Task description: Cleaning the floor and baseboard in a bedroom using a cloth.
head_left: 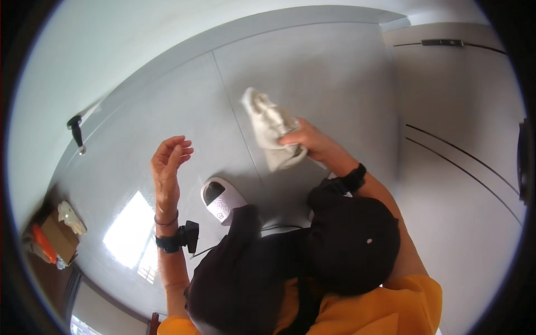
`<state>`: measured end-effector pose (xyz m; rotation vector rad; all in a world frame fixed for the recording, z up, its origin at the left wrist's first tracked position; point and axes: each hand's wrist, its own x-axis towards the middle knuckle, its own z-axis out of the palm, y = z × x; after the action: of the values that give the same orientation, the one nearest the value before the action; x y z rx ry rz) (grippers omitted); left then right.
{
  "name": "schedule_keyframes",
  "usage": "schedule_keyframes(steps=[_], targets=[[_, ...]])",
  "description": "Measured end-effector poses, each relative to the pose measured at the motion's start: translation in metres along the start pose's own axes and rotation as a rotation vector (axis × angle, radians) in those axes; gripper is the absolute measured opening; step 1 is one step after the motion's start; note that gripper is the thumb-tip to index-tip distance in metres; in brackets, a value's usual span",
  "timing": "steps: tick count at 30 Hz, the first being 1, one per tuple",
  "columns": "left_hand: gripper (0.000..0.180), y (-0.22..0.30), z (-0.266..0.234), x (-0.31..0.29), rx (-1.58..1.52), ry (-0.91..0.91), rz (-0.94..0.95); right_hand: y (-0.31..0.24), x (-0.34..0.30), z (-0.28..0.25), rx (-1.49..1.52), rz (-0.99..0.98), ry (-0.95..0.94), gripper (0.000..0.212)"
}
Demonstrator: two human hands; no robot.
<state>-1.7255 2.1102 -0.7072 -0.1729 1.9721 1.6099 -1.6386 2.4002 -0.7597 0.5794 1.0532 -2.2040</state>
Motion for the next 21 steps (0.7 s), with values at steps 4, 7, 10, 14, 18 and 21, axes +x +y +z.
schedule_keyframes(steps=[4, 7, 10, 14, 18, 21], targets=[[0.025, -0.015, -0.001, -0.005, 0.039, -0.005, -0.070, -0.008, -0.010, -0.017, 0.059, 0.009, 0.042, 0.046], [0.022, -0.019, 0.011, 0.001, 0.055, -0.054, -0.056, -0.011, -0.015, -0.025, 0.077, 0.003, 0.108, 0.046], [0.020, -0.032, 0.027, 0.008, 0.101, -0.089, -0.024, -0.018, -0.023, -0.035, 0.012, -0.011, 0.166, 0.045], [0.024, -0.050, 0.065, 0.009, 0.424, -0.220, 0.255, -0.014, -0.025, -0.036, 0.016, -0.049, 0.233, 0.045], [0.028, -0.069, 0.097, 0.013, 0.559, -0.229, 0.444, -0.012, -0.025, -0.033, 0.033, -0.053, 0.237, 0.044], [0.020, -0.078, 0.110, 0.018, 0.728, -0.189, 0.631, -0.009, -0.028, -0.032, 0.026, -0.045, 0.260, 0.045]])
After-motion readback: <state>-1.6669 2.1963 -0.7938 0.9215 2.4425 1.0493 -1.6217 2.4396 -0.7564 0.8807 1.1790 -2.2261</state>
